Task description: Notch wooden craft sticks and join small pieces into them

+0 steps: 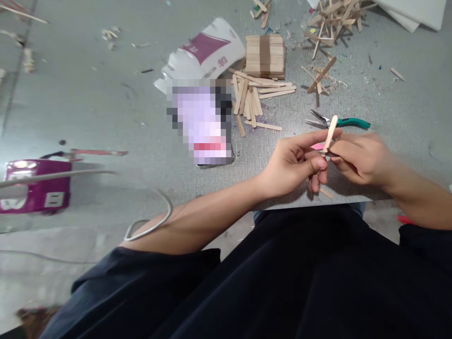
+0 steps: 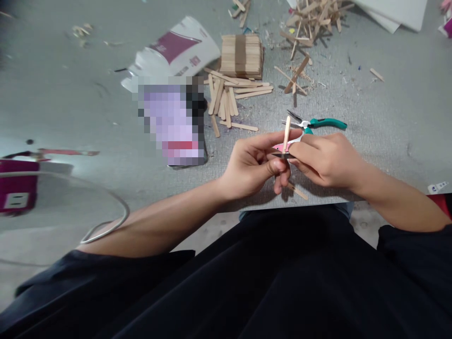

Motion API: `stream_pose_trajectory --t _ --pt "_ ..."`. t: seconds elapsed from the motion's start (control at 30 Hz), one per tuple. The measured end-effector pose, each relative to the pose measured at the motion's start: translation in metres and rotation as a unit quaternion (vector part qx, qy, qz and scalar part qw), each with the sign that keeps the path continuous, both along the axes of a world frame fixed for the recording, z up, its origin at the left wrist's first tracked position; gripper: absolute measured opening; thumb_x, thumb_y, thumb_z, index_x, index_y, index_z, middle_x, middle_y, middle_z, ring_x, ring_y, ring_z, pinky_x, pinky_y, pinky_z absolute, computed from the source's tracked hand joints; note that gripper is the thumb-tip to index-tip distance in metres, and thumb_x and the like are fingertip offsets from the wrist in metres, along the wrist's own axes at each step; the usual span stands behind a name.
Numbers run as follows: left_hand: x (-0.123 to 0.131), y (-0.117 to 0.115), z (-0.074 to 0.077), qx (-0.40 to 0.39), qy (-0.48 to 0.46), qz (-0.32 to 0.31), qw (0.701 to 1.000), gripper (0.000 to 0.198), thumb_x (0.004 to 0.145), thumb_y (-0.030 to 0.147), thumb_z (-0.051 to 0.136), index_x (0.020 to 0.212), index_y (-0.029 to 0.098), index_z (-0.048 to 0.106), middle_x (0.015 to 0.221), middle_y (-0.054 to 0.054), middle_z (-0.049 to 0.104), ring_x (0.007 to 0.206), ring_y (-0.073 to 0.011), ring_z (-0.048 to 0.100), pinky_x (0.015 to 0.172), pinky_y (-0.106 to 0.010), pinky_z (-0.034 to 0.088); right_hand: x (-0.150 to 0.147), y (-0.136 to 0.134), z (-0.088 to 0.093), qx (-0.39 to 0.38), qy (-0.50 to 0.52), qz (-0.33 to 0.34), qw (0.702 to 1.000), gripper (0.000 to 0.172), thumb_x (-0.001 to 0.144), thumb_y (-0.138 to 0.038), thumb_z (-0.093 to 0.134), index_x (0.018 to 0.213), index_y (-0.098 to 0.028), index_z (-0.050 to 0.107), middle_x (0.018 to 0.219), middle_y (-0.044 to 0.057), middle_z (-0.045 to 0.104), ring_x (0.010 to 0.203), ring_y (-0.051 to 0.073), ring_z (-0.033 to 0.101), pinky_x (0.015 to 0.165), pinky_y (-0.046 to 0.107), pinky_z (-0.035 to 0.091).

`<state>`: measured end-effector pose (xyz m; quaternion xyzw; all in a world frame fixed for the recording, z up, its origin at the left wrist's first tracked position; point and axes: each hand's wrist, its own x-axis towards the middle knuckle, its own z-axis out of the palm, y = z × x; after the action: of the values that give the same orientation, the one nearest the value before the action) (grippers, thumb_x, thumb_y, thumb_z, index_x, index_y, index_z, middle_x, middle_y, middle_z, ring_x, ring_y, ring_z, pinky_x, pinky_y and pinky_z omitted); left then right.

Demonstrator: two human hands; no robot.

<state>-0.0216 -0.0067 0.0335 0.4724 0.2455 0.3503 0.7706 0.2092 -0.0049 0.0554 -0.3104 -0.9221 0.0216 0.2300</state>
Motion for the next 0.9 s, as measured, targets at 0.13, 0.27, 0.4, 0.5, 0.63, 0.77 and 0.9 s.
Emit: stream_pose_trajectory --t 0.13,0.27,0.4,0.5,0.63,0.77,0.9 --pt "0.000 0.000 0.002 0.000 -0.005 -0.007 1.000 0.065 0.091 0.047 0.089 0.148 0.021 0.071 0.067 0.000 0.076 0.050 -0.0155 0.070 0.048 -0.024 0.060 0.002 0.000 -0.002 0.006 -0.007 0.007 1.000 0.033 0.114 -0.034 0.039 0.104 -0.022 0.068 0.087 0.003 0.074 0.074 0.016 0.065 0.066 0.031 0.041" --pt "0.000 0.000 0.003 -0.004 -0.007 -0.010 1.000 0.064 0.091 0.047 0.089 0.147 0.021 0.072 0.065 0.000 0.075 0.049 -0.0156 0.070 0.047 -0.024 0.059 0.002 0.002 -0.002 0.034 0.009 0.020 0.999 0.026 0.112 -0.030 0.043 0.112 -0.021 0.067 0.089 0.003 0.074 0.075 0.016 0.066 0.067 0.031 0.043" --pt "0.001 0.000 0.003 -0.003 -0.015 -0.008 1.000 0.064 0.092 0.045 0.088 0.148 0.020 0.071 0.066 -0.001 0.074 0.050 -0.0156 0.070 0.048 -0.024 0.061 0.000 0.003 -0.002 0.048 0.025 0.031 0.998 0.023 0.111 -0.029 0.045 0.106 -0.021 0.066 0.085 0.002 0.071 0.072 0.015 0.062 0.065 0.031 0.041" --pt "0.001 -0.002 0.005 0.003 -0.008 -0.013 1.000 0.069 0.091 0.046 0.089 0.150 0.017 0.069 0.066 -0.001 0.074 0.050 -0.0157 0.070 0.048 -0.025 0.062 0.000 0.002 -0.002 0.033 0.029 0.031 0.999 0.025 0.112 -0.030 0.045 0.101 -0.021 0.066 0.083 0.001 0.069 0.070 0.015 0.059 0.064 0.031 0.038" --pt "0.002 -0.007 0.007 -0.007 0.001 -0.009 1.000 0.072 0.091 0.049 0.089 0.151 0.016 0.068 0.066 0.000 0.074 0.048 -0.0130 0.069 0.048 -0.021 0.060 -0.003 0.001 -0.004 0.036 0.010 0.023 0.999 0.028 0.112 -0.030 0.043 0.092 -0.023 0.063 0.075 0.000 0.064 0.064 0.015 0.054 0.060 0.032 0.035" --pt "0.004 -0.011 0.006 -0.021 -0.012 -0.014 1.000 0.076 0.089 0.047 0.091 0.153 0.015 0.066 0.064 0.002 0.074 0.045 -0.0108 0.068 0.047 -0.018 0.058 -0.006 -0.001 -0.007 0.065 -0.011 0.000 0.998 0.035 0.112 -0.031 0.039 0.086 -0.023 0.061 0.072 0.001 0.063 0.060 0.014 0.050 0.056 0.032 0.033" --pt "0.004 -0.013 0.003 -0.030 -0.027 -0.014 0.999 0.077 0.091 0.046 0.090 0.156 0.015 0.062 0.065 0.002 0.074 0.045 -0.0109 0.069 0.047 -0.017 0.059 -0.009 -0.004 -0.010 0.089 -0.031 -0.031 0.995 0.034 0.110 -0.030 0.041 0.085 -0.022 0.063 0.074 0.002 0.067 0.060 0.015 0.052 0.055 0.033 0.031"
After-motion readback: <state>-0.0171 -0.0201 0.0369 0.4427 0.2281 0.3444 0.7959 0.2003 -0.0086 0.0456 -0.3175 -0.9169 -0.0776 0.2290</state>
